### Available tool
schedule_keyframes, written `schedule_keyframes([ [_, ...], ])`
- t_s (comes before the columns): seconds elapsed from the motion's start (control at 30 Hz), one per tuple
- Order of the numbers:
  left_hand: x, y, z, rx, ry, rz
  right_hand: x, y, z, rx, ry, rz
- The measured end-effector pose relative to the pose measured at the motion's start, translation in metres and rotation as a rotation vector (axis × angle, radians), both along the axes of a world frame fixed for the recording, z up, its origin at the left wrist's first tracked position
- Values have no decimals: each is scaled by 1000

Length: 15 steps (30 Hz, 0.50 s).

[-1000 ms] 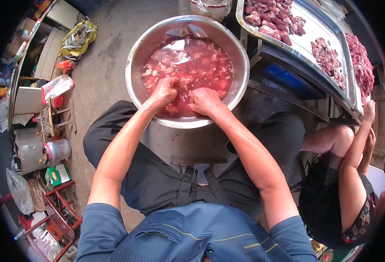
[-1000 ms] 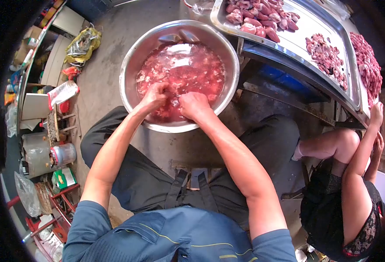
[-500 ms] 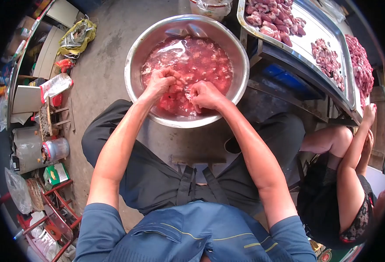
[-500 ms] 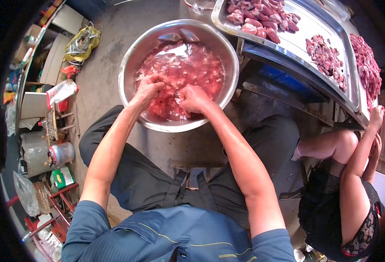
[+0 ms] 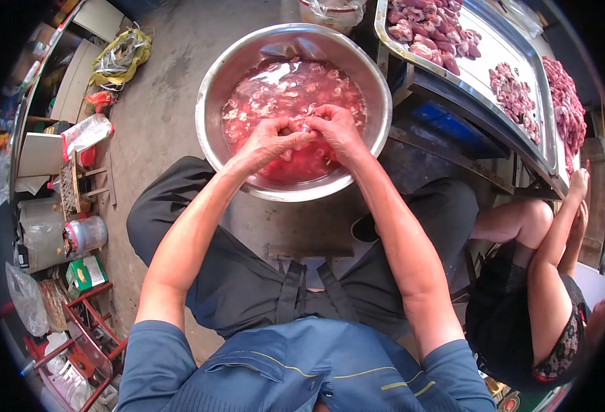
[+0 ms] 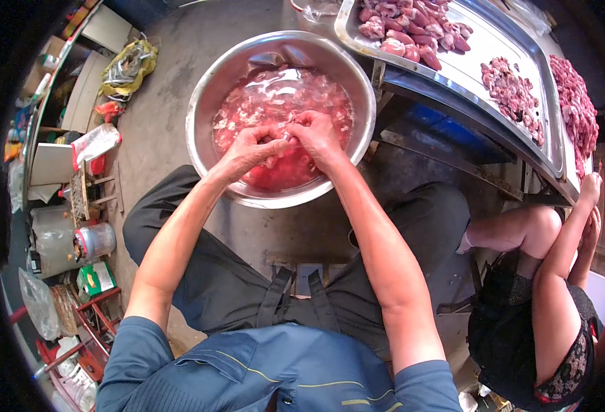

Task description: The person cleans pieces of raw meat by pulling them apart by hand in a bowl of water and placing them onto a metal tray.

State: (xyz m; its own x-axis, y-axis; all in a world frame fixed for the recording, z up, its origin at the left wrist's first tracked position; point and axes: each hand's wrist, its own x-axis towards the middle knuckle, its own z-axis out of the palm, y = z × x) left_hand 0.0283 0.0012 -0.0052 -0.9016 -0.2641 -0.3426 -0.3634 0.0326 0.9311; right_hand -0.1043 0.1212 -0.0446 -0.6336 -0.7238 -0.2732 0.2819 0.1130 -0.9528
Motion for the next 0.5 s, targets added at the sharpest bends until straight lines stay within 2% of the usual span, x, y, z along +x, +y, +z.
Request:
schedule_keyframes([
  [0.07, -1, 1, -4, 15, 7, 21, 1, -1, -2, -19, 13, -3],
  [0.17, 0, -3, -10, 220, 28, 205, 2, 0, 0, -60, 20, 1],
  [0.23, 1, -7, -10, 231, 37, 226, 2, 0, 3, -81, 15, 9],
  [0.3, 0, -10, -12, 300, 64, 292, 4, 1, 4, 94, 222, 7],
  [0.43, -1, -16, -14, 291, 114, 310, 5, 0, -1, 126, 362, 14],
  [0.5, -2, -16, -15, 291, 114, 310, 10, 3, 9, 116, 376, 141],
])
